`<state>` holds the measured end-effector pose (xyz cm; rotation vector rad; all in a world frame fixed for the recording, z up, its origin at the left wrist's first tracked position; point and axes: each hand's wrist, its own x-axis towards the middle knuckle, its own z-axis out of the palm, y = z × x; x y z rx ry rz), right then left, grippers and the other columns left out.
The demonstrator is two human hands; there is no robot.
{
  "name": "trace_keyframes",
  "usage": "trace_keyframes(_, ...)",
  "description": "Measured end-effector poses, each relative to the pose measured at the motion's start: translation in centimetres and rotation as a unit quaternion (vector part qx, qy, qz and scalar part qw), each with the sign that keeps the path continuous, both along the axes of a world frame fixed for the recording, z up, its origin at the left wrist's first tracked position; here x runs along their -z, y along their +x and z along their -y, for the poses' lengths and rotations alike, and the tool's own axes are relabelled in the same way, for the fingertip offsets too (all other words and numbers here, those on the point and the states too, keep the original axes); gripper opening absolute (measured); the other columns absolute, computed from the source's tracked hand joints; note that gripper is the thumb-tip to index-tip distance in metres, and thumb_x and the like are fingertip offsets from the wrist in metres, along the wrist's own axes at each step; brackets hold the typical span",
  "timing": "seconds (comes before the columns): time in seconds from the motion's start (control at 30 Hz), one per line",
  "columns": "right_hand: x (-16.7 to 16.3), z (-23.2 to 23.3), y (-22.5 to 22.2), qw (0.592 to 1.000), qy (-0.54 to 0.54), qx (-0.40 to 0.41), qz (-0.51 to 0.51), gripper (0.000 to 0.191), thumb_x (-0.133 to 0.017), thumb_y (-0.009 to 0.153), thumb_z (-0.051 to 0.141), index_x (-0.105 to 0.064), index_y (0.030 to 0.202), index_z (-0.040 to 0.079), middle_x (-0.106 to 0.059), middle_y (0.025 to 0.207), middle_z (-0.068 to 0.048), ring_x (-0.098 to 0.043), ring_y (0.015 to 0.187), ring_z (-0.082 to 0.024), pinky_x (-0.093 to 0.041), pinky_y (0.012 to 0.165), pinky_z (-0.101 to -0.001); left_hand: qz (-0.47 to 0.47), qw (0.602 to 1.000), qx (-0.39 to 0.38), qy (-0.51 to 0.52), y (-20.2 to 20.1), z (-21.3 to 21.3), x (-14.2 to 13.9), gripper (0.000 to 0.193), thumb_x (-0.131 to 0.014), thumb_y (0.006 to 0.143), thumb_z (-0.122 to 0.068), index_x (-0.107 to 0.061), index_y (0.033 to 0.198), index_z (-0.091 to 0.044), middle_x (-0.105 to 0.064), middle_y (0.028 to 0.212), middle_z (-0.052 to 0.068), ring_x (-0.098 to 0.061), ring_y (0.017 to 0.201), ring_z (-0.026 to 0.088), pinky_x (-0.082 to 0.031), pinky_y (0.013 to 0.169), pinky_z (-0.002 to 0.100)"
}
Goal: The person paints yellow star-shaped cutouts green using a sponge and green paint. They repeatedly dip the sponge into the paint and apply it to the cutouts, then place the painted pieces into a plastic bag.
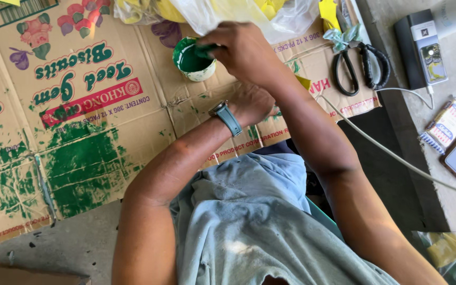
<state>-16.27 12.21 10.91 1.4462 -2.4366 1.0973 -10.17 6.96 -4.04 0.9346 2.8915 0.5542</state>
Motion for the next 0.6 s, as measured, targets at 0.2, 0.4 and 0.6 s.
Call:
trace_keyframes(0.2,2.6,4.2,-3.3,0.996,0.074,-0.044,0.026,0.038,-0.071,0.083,-0.004,-0.079,0.116,0.013,-0.074,0.105,-0.017,-0.071,0.091,-0.036,-0.058,0.085,-0.0436,-0.088,0.988,0.019,0.129,0.0,-0.3,-2.7,0.012,-0.065,0.073,-0.007,-0.076,0.074,-0.012,-0.076,0.085,0.01,-0.066,0.105,0.029,-0.041,0.1,0.054)
trace_keyframes(0.4,3.2,4.5,-3.1,0.993,0.112,-0.009,-0.022,0.031,-0.082,0.074,0.008,-0.077,0.105,0.008,-0.075,0.103,-0.017,-0.073,0.091,-0.035,-0.059,0.083,-0.0406,-0.086,0.986,-0.007,0.141,0.6,-0.8,-3.5,0.014,-0.065,0.082,-0.014,-0.074,0.091,-0.008,-0.075,0.097,0.012,-0.064,0.108,0.031,-0.041,0.098,0.053)
trace_keyframes(0.6,5.6,6.9,-4.1,0.955,0.274,0.016,-0.114,0.023,-0.077,0.083,0.009,-0.081,0.102,0.02,-0.077,0.087,-0.011,-0.074,0.078,-0.03,-0.058,0.066,-0.0436,-0.073,0.968,-0.039,0.236,0.5,-0.5,-2.5,0.032,-0.066,0.092,-0.03,-0.068,0.113,-0.006,-0.072,0.114,0.014,-0.065,0.112,0.031,-0.049,0.095,0.046)
